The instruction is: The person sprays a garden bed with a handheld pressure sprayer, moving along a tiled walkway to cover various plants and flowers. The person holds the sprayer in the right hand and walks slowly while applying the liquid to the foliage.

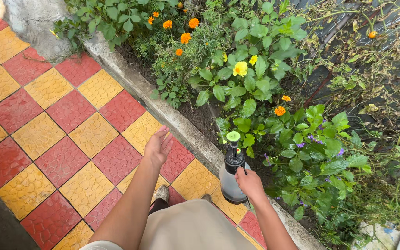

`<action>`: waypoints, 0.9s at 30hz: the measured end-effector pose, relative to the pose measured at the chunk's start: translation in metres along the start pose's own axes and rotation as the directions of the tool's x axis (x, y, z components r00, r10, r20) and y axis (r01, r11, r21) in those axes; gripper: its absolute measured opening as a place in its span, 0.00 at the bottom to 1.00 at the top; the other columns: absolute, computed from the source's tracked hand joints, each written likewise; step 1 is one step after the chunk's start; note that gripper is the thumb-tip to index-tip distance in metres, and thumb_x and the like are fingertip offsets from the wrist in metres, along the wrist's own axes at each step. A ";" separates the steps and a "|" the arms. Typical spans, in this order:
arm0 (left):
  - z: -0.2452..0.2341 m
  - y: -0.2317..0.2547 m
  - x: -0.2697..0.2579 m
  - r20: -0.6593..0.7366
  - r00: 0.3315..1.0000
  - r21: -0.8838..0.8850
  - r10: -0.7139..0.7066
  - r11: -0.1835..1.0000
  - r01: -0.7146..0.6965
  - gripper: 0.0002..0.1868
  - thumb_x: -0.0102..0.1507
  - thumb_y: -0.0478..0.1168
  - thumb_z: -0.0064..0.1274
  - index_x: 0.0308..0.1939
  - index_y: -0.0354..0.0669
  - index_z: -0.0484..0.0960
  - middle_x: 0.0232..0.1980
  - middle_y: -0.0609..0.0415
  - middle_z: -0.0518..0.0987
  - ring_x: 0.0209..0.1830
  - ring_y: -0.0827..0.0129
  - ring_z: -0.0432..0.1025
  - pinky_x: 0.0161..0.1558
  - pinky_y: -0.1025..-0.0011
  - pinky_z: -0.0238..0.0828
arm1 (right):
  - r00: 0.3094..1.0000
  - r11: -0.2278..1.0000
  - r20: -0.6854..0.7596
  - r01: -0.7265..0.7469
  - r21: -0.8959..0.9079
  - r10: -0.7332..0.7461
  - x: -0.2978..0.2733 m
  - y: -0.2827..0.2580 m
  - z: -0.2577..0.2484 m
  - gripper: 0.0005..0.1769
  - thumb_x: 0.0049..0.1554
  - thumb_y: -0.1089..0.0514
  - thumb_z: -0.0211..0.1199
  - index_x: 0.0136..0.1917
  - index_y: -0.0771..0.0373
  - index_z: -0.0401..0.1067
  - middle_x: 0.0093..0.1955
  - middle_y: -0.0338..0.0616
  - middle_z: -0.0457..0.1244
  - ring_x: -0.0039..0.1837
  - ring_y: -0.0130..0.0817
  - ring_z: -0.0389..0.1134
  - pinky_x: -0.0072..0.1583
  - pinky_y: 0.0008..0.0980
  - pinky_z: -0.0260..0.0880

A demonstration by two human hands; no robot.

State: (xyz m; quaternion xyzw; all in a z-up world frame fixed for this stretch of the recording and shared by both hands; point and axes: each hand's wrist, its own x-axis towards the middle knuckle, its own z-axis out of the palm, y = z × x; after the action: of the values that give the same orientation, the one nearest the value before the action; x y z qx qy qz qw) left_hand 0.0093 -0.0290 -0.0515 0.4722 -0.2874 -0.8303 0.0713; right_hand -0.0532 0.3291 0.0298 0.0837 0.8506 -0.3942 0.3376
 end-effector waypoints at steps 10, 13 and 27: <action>-0.014 0.007 0.018 0.008 1.000 -0.024 -0.001 1.000 0.002 0.28 0.67 0.43 0.57 0.73 0.67 0.78 0.71 0.72 0.79 0.69 0.72 0.74 0.69 0.67 0.73 | 1.000 0.999 0.016 0.028 -0.024 -0.027 0.004 -0.018 0.013 0.22 0.68 0.52 0.48 0.44 0.69 0.77 0.31 0.48 0.62 0.33 0.34 0.63 0.37 0.34 0.66; -0.017 0.008 0.022 0.008 1.000 -0.028 -0.003 1.000 0.003 0.28 0.68 0.43 0.56 0.73 0.66 0.78 0.72 0.72 0.79 0.70 0.73 0.74 0.69 0.67 0.72 | 0.999 0.999 0.024 0.032 0.014 -0.032 0.007 -0.026 0.015 0.22 0.68 0.54 0.47 0.44 0.69 0.76 0.31 0.47 0.59 0.32 0.31 0.59 0.36 0.31 0.63; -0.019 0.014 0.020 0.019 1.000 -0.083 -0.018 0.996 0.020 0.28 0.68 0.43 0.56 0.73 0.66 0.77 0.72 0.72 0.79 0.70 0.74 0.74 0.69 0.68 0.71 | 0.997 0.997 0.041 0.066 -0.026 -0.065 0.020 -0.043 0.022 0.22 0.69 0.53 0.47 0.42 0.67 0.75 0.29 0.45 0.58 0.28 0.29 0.57 0.32 0.30 0.61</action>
State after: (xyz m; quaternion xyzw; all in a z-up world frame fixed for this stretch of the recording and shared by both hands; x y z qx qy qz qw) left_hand 0.0118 -0.0562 -0.0666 0.4640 -0.2488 -0.8464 0.0802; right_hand -0.0750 0.2815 0.0331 0.0431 0.8514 -0.3951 0.3424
